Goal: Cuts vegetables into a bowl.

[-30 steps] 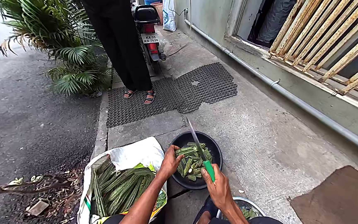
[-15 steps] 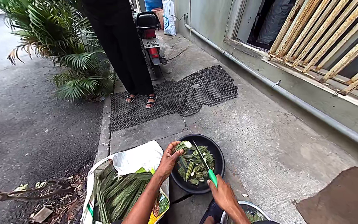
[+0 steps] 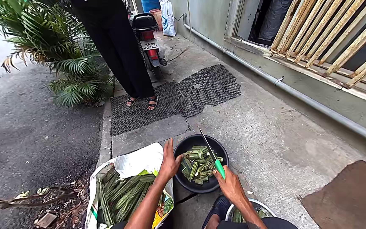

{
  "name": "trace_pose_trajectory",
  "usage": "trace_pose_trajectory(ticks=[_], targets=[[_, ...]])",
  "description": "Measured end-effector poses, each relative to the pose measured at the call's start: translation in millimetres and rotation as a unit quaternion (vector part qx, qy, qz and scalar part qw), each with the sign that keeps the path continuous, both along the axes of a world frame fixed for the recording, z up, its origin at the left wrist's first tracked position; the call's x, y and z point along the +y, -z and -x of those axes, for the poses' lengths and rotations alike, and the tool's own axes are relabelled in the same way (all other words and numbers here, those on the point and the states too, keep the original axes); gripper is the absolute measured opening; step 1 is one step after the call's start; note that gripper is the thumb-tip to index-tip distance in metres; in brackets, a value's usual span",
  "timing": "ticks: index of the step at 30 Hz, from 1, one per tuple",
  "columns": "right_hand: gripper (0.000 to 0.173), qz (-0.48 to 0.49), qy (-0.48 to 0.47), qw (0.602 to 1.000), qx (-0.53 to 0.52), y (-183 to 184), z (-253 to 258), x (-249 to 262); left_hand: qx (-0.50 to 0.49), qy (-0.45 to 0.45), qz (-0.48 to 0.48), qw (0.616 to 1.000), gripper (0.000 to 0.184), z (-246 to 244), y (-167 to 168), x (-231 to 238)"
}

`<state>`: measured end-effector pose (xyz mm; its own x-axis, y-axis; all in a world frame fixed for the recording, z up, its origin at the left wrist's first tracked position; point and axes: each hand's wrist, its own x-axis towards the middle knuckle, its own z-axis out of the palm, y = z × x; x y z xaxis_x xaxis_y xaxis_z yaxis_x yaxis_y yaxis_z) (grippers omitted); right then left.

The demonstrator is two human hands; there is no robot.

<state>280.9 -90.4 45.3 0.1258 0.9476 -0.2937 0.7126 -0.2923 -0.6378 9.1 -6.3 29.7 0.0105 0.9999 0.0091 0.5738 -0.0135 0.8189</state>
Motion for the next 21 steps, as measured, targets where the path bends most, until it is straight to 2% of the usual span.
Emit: trace_pose_trajectory(ticks=[1,3,6,9,12,16,18,21], targets=[[0.046,-0.002,0.005,1.0,-0.001,-3.4,-0.4,0.2,0.062,-0.048,-0.021,0.997,0.091,6.1,0.5,1.7],[0.043,-0.012,0.011,1.0,-0.008,-3.6,-0.9,-4.9,0.112,-0.133,-0.047,0.984,0.096,21.9,-3.8,-0.5],[0.041,-0.042,0.01,0.999,-0.009,-2.6,3.3,-2.8,0.13,-0.227,-0.092,0.961,0.109,45.9,-24.8,2.8],[0.041,-0.074,0.004,0.997,-0.004,-3.0,9.1,0.7,0.119,-0.275,-0.098,0.949,0.113,68.0,-40.4,2.6],[0.043,-0.089,-0.003,0.996,-0.003,-3.1,10.5,2.9,0.084,-0.314,-0.072,0.943,0.111,99.6,-45.5,3.2],[0.047,-0.074,-0.019,0.997,-0.005,-5.2,10.6,3.2,-0.001,-0.375,-0.058,0.925,0.104,168.8,-51.6,-15.0],[0.051,-0.065,-0.028,0.997,-0.006,-3.0,11.7,3.1,0.028,-0.42,-0.077,0.904,0.1,207.0,-44.1,-31.4],[0.056,-0.069,-0.038,0.997,0.01,2.7,12.8,4.4,0.142,-0.465,-0.17,0.857,0.086,254.7,-12.9,-62.3]])
